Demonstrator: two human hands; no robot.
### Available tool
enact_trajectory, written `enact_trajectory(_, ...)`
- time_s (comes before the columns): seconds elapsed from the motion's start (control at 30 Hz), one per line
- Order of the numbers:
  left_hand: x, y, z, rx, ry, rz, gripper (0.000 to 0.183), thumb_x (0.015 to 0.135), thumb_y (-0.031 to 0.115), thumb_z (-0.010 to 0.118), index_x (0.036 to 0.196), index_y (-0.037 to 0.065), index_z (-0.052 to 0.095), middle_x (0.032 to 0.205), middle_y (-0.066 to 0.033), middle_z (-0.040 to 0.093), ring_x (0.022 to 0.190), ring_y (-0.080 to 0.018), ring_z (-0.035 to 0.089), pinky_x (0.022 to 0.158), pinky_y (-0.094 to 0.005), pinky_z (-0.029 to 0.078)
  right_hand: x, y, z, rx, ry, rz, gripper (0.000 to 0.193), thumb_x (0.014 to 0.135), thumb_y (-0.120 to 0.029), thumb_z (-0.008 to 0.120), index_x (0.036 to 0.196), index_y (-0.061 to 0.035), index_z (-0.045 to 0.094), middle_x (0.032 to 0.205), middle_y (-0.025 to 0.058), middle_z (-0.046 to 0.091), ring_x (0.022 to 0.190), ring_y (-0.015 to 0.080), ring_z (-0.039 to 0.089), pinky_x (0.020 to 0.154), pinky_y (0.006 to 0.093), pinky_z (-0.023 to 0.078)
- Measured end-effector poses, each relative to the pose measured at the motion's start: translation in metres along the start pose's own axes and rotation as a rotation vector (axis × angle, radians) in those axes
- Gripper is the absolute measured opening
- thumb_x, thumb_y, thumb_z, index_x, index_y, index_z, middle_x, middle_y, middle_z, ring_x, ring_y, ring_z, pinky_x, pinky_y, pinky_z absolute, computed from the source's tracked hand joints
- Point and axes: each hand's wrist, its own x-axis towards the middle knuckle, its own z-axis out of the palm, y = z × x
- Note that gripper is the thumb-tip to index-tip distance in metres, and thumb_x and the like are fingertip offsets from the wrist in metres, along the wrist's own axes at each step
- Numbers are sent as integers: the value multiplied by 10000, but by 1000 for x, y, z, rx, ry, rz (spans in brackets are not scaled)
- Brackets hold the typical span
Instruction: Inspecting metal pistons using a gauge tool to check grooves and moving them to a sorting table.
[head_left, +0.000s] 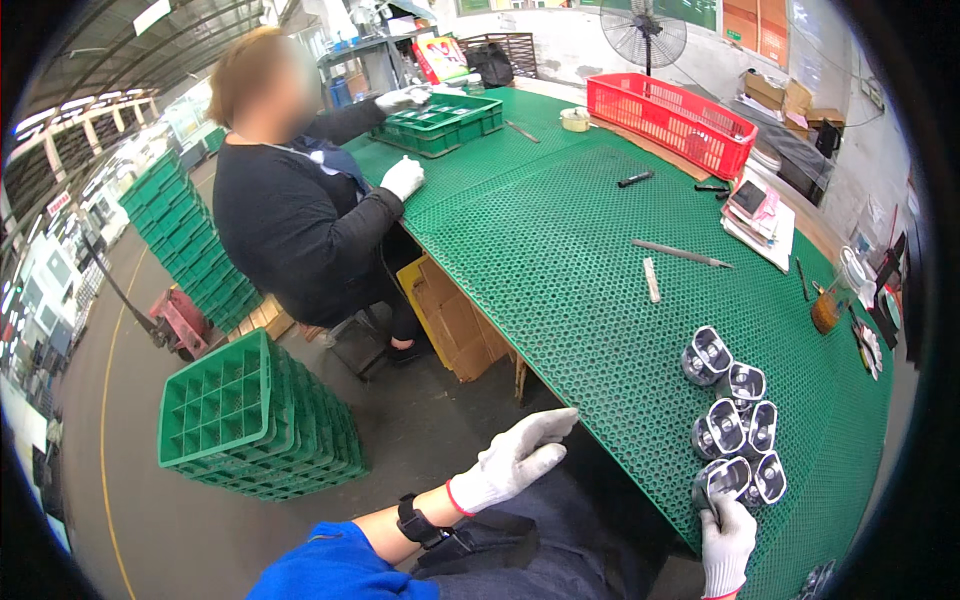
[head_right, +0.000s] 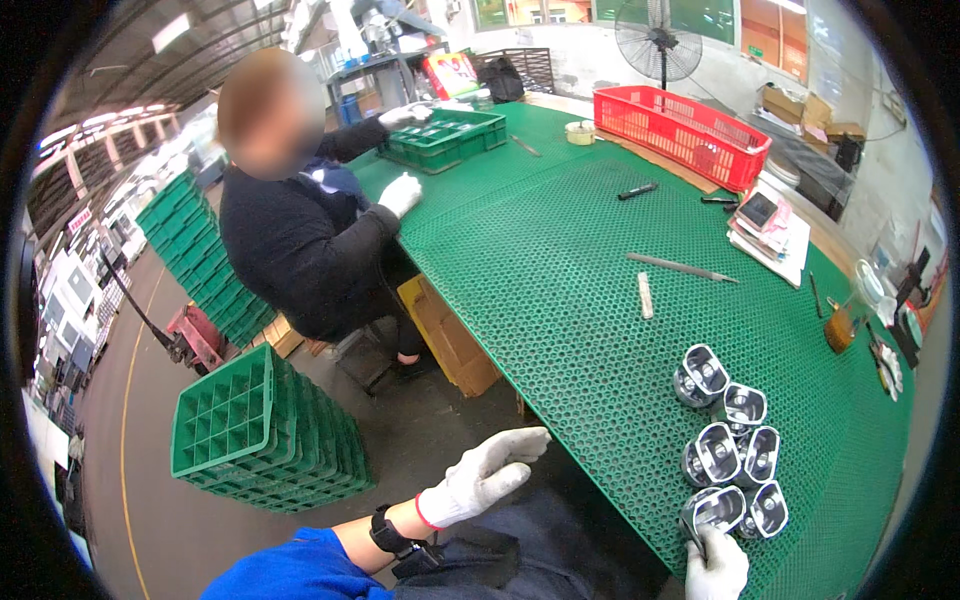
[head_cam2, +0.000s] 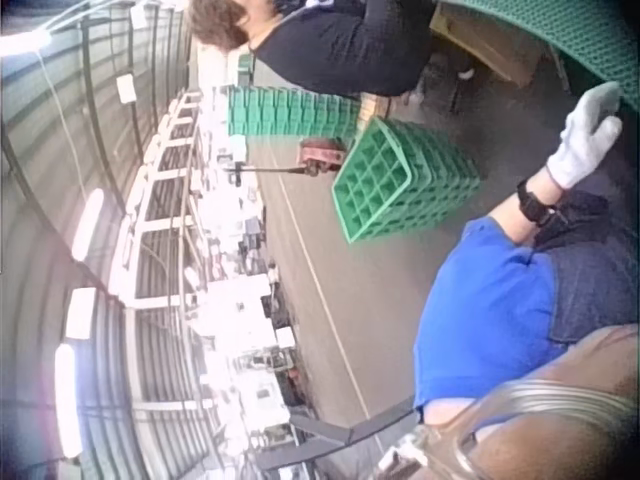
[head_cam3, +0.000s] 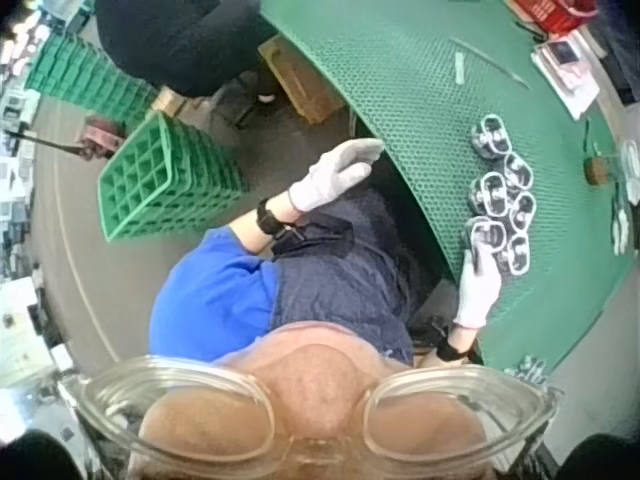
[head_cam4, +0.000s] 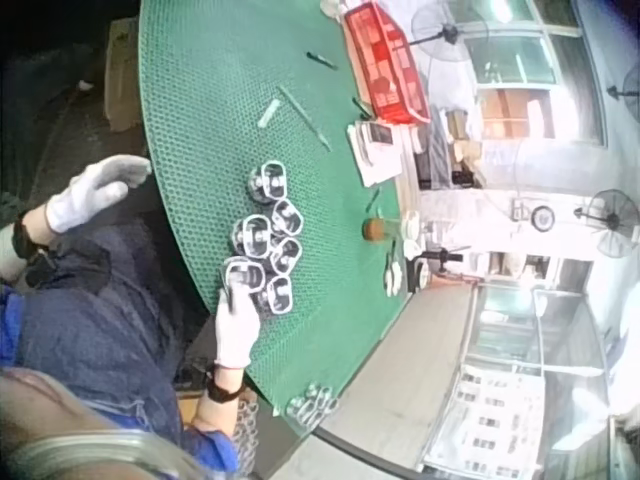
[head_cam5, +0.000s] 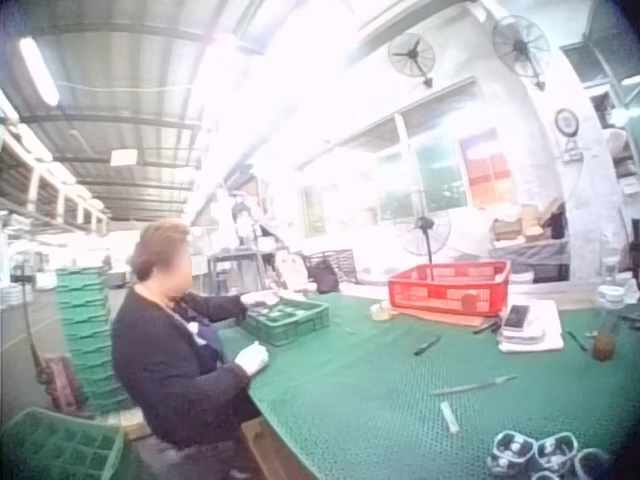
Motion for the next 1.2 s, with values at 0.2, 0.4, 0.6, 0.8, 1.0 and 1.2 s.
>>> enact_trajectory(0.2,17,11,-48,-189,578,297,784,934,342,618,1514,129,137,1367,-121,435,1138,-247,548,975,-436,467,-4,-10,10,183,47,0,234,692,73,678,914,5,653,723,116,582,646,231,581,630,326,463)
enact_trajectory(0.4,14,29,-96,-1083,644,145,292,959,318,591,1218,202,522,1064,-102,641,986,-263,637,891,-439,537,15,-34,16,194,63,-71,236,690,68,680,907,-25,664,721,107,581,638,244,582,621,333,461)
enact_trajectory(0.6,23,18,-56,-979,662,73,339,942,398,601,1065,86,651,919,-91,695,873,-246,679,823,-415,567,25,-46,16,119,40,-91,244,699,37,688,917,-70,659,755,99,603,695,278,600,645,359,460)
enact_trajectory(0.8,39,19,-52,-1151,446,-30,354,933,404,612,975,57,667,985,-129,700,896,-272,689,817,-424,569,41,-58,26,73,-35,-62,260,725,-24,666,948,-156,669,770,111,610,686,334,611,614,414,478)
enact_trajectory(1.0,54,44,-57,-170,569,476,678,993,205,490,1541,156,94,1186,-126,567,1002,-211,605,925,-385,497,39,-58,28,109,-47,-33,242,734,-21,668,949,-132,665,808,120,630,717,335,627,639,404,493)
enact_trajectory(1.2,42,22,-20,111,-61,18,646,966,387,543,1461,37,319,1223,-136,574,1066,-223,587,969,-369,460,29,-63,19,273,-44,35,238,712,0,710,929,-98,694,812,120,661,743,302,661,676,371,514)
